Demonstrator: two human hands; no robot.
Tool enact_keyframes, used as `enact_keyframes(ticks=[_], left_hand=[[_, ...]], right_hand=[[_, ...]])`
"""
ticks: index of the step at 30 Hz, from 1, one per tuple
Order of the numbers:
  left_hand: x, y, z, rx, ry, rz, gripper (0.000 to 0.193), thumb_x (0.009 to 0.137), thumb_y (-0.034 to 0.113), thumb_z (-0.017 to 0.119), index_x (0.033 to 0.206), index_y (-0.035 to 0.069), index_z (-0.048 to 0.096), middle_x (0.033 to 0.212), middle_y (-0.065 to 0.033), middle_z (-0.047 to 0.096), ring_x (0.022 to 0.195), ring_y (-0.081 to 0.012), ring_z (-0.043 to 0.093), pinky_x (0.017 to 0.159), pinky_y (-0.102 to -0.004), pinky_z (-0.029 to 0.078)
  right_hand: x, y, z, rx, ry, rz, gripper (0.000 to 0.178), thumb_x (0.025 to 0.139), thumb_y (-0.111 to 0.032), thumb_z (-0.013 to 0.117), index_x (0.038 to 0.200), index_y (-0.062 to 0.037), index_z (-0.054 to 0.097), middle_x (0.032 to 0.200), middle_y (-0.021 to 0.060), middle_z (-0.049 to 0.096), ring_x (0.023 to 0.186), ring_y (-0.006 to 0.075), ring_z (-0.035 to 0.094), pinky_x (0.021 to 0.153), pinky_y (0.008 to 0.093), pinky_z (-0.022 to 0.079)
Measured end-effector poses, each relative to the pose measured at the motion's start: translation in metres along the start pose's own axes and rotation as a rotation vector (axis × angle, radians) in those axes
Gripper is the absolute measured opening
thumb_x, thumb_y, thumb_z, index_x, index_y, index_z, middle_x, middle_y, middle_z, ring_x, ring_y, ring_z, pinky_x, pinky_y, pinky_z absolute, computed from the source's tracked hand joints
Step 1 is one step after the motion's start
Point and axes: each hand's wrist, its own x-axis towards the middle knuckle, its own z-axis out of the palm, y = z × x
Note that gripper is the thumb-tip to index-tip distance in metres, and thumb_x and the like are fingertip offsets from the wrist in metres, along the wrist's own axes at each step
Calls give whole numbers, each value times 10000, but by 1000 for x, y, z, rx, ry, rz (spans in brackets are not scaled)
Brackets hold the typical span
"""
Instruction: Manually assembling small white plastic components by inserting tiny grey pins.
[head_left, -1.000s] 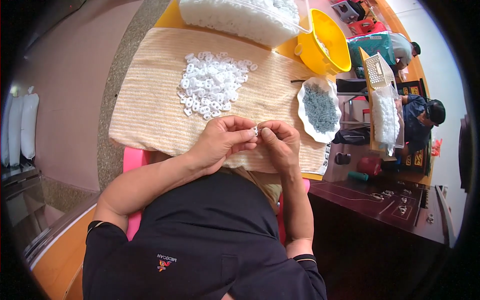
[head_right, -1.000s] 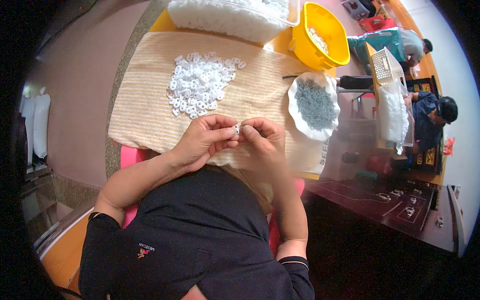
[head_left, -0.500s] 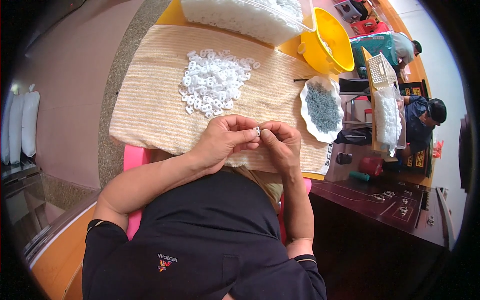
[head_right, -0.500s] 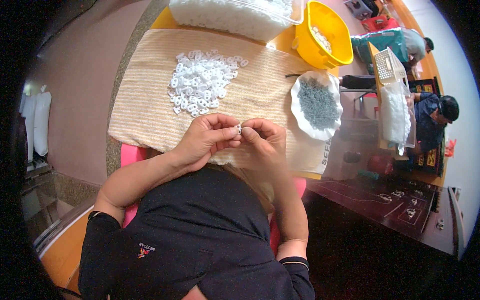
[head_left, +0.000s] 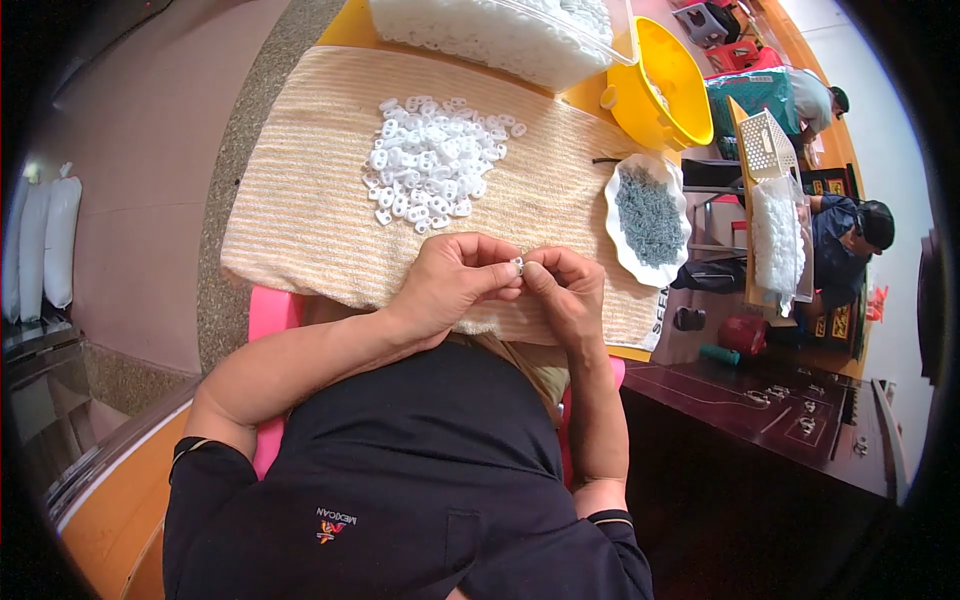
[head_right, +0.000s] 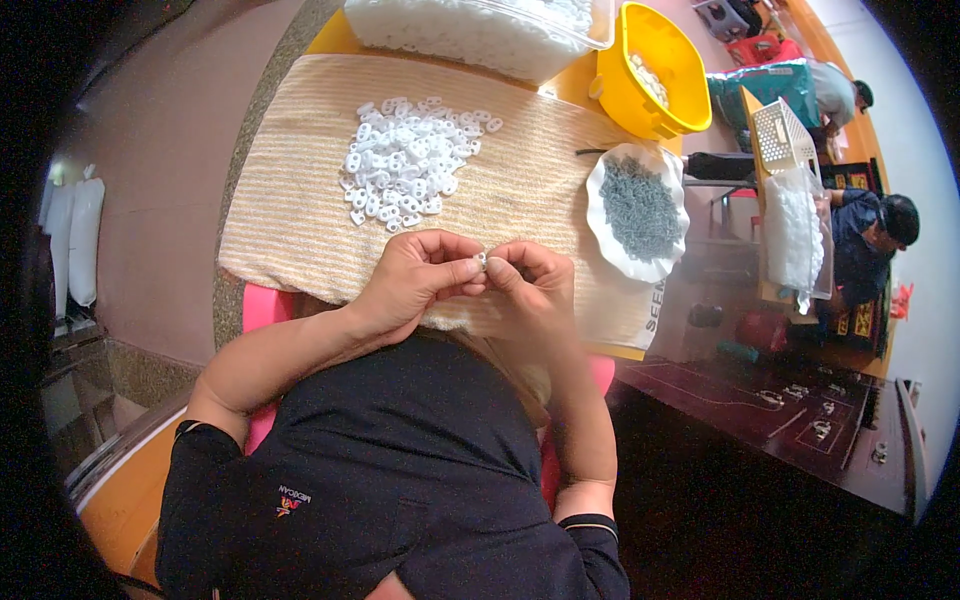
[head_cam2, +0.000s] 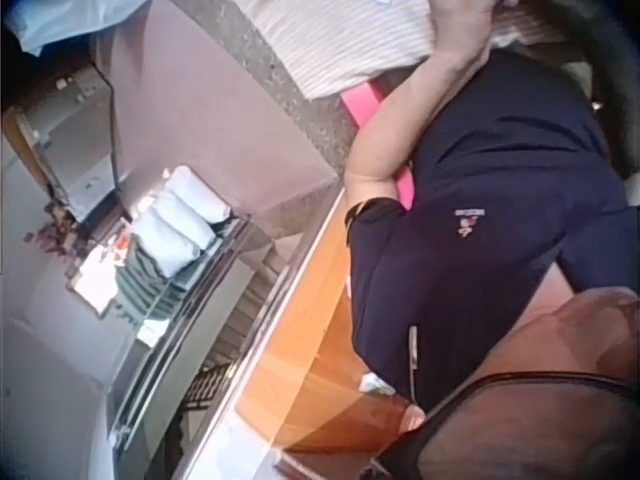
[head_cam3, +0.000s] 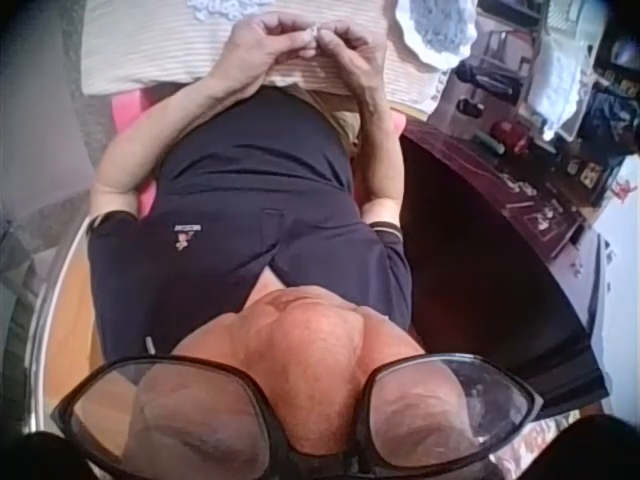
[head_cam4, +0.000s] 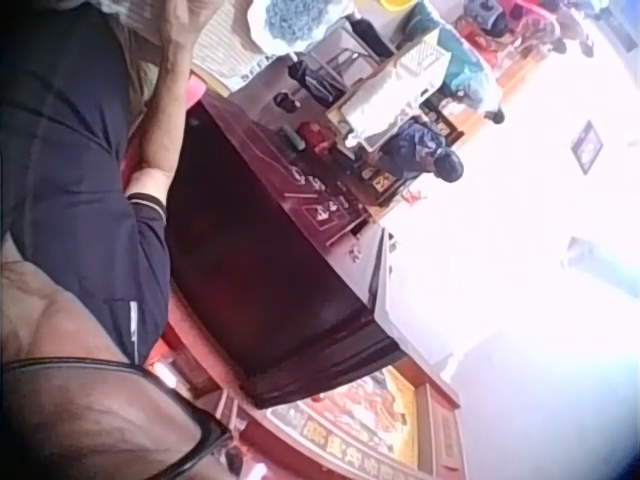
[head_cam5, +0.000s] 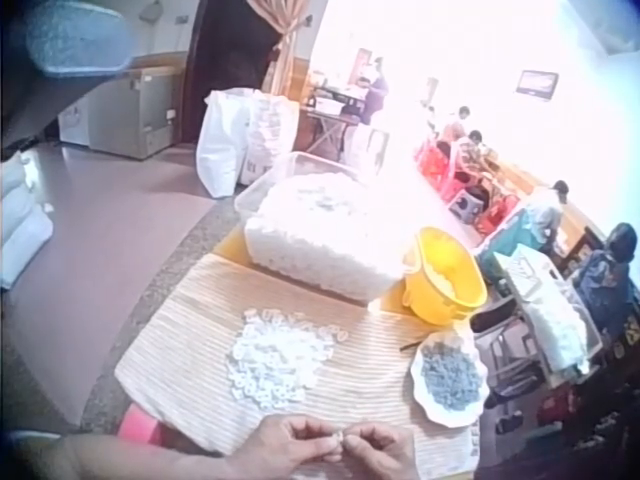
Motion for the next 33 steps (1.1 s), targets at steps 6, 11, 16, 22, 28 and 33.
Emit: enact_keyframes(ticks=[6, 11, 16, 22, 28, 33], left_hand=[[1, -5, 1, 102, 11, 61, 170, 872, 6, 638, 1029, -53, 612, 933, -102, 659, 807, -143, 657, 755, -257, 566], [2, -5, 0, 90, 6, 65, 166, 874, 2, 632, 1030, -53, 611, 931, -101, 659, 807, -141, 656, 747, -252, 564], [3, -3, 0, 79, 4, 53, 152, 877, 12, 633, 1019, -39, 612, 920, -93, 660, 796, -140, 655, 744, -255, 563], [3, -1, 1, 34, -9, 39, 145, 875, 17, 636, 1010, -31, 614, 893, -88, 660, 785, -138, 650, 738, -258, 557], [2, 0, 1, 10, -1, 23, 148, 873, 19, 640, 1010, -28, 612, 883, -85, 659, 782, -135, 645, 740, -254, 551], [1, 3, 4, -9, 15, 19, 139, 872, 18, 638, 1002, -24, 609, 893, -84, 656, 790, -135, 644, 745, -253, 550]], right_hand=[[-2, -2, -2, -28, -23, 35, 101, 908, -68, 622, 918, 30, 643, 850, 30, 666, 757, 65, 599, 696, 197, 484], [-2, -7, 2, -30, -19, 48, 123, 912, -83, 621, 933, 36, 645, 852, 31, 669, 758, 66, 600, 700, 197, 485], [-2, -7, 2, 80, -15, 47, 139, 921, -89, 611, 959, 40, 649, 871, 45, 674, 765, 80, 610, 714, 207, 494], [-3, -6, -3, 192, -30, 64, 163, 924, -78, 598, 1010, 55, 637, 885, 85, 681, 763, 121, 636, 730, 237, 521], [-2, -1, -4, 182, -35, 43, 179, 931, -82, 584, 1028, 63, 624, 897, 95, 677, 767, 133, 640, 738, 256, 532], [-2, -1, -3, 221, -7, 48, 181, 941, -72, 558, 1050, 61, 615, 911, 97, 668, 778, 136, 637, 748, 258, 530]])
